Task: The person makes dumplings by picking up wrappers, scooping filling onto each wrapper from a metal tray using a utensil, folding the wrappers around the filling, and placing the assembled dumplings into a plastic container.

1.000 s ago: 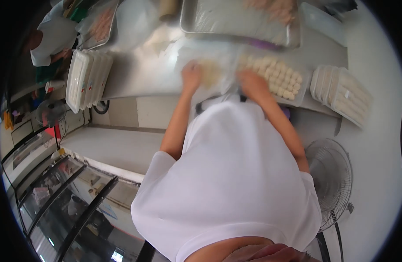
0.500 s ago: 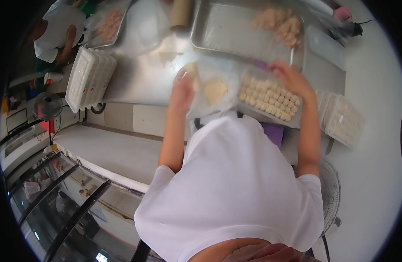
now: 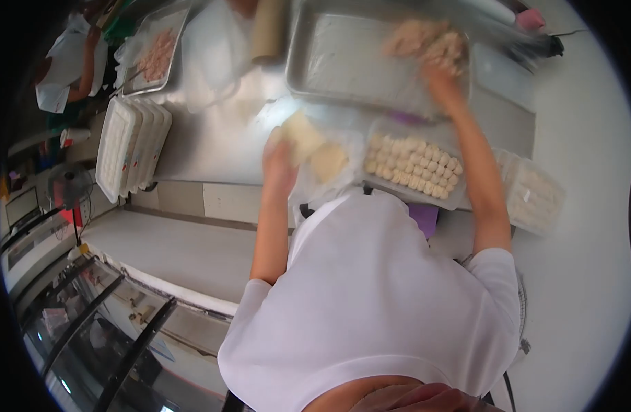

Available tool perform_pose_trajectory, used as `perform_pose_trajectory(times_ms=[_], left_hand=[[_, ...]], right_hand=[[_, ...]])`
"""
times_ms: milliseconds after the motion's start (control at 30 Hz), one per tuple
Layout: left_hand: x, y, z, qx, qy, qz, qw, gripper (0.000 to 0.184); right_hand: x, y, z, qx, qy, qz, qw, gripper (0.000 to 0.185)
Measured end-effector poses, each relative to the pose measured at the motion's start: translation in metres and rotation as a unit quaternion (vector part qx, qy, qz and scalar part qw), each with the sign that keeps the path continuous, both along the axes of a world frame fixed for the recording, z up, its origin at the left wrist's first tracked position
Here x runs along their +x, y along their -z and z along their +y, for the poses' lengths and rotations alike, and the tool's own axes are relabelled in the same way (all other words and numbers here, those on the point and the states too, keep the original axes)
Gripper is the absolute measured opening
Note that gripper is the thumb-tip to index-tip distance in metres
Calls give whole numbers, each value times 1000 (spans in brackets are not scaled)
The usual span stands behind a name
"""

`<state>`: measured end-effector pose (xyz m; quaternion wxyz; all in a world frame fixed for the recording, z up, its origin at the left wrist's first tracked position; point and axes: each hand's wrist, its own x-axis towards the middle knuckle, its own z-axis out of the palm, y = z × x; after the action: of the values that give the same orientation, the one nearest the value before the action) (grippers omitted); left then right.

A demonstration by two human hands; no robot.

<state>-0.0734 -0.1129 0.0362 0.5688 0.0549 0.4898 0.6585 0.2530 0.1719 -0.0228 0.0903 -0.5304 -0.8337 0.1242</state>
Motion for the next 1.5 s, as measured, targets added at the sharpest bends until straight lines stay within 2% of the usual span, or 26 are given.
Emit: perform_pose_trajectory(times_ms=[67, 167, 267, 367, 500, 567, 767, 900, 967, 1000, 1067, 1100, 1167, 1300, 1367, 1400, 1467, 1500], left_hand=[[-3, 10, 3, -9, -29, -28, 999, 43], [-2, 21, 12, 13, -2, -63, 998, 42], [3, 19, 19, -23, -25, -117, 992, 40], [8, 10, 25, -14, -10, -114, 993, 39], [9, 28, 23, -18, 7, -99, 995, 38], [12, 29, 24, -19, 5, -101, 995, 38], [8, 33, 16, -8, -21, -100, 995, 37], [10, 29, 16, -33, -42, -102, 993, 37], [15, 25, 17, -32, -31, -96, 994, 37], [16, 23, 18, -40, -33, -92, 994, 37], [16, 22, 18, -46, -36, -87, 994, 37], [15, 23, 16, -33, -33, -91, 995, 36], [13, 22, 14, -18, -38, -96, 995, 36], [9, 18, 12, -44, -51, -94, 993, 36], [8, 23, 12, -44, -52, -91, 994, 37], [8, 28, 10, -43, -52, -95, 993, 37], [4, 35, 11, -29, -57, -90, 994, 37], [6, 32, 11, -24, -56, -87, 994, 37]], right_hand=[[10, -5, -2, -46, -53, -54, 996, 40], [22, 3, -4, -14, -71, -91, 993, 43], [21, -21, -13, -76, -110, -61, 989, 42], [18, -27, 0, -63, -43, -2, 997, 39], [12, -10, 32, -10, 3, -30, 1000, 38], [1, 4, 33, 19, 1, -114, 993, 39], [13, 9, 25, 13, -94, -18, 995, 44], [10, -11, 25, 22, -96, -31, 995, 46], [7, -14, 28, 14, 8, 6, 1000, 48], [2, -18, 24, 14, 11, 5, 1000, 48], [-14, -27, 14, -5, -14, -87, 996, 51], [-15, -23, 15, -4, -17, -86, 996, 51], [-16, -7, 17, -34, -44, -8, 998, 50], [-21, -6, 11, -42, -98, -19, 994, 43], [-26, -21, -1, -81, -169, 18, 982, 39], [-24, -23, -4, -80, -170, 18, 982, 39], [-30, -34, 2, -255, -167, -38, 952, 39], [-29, -35, 5, -242, -176, -34, 954, 39]])
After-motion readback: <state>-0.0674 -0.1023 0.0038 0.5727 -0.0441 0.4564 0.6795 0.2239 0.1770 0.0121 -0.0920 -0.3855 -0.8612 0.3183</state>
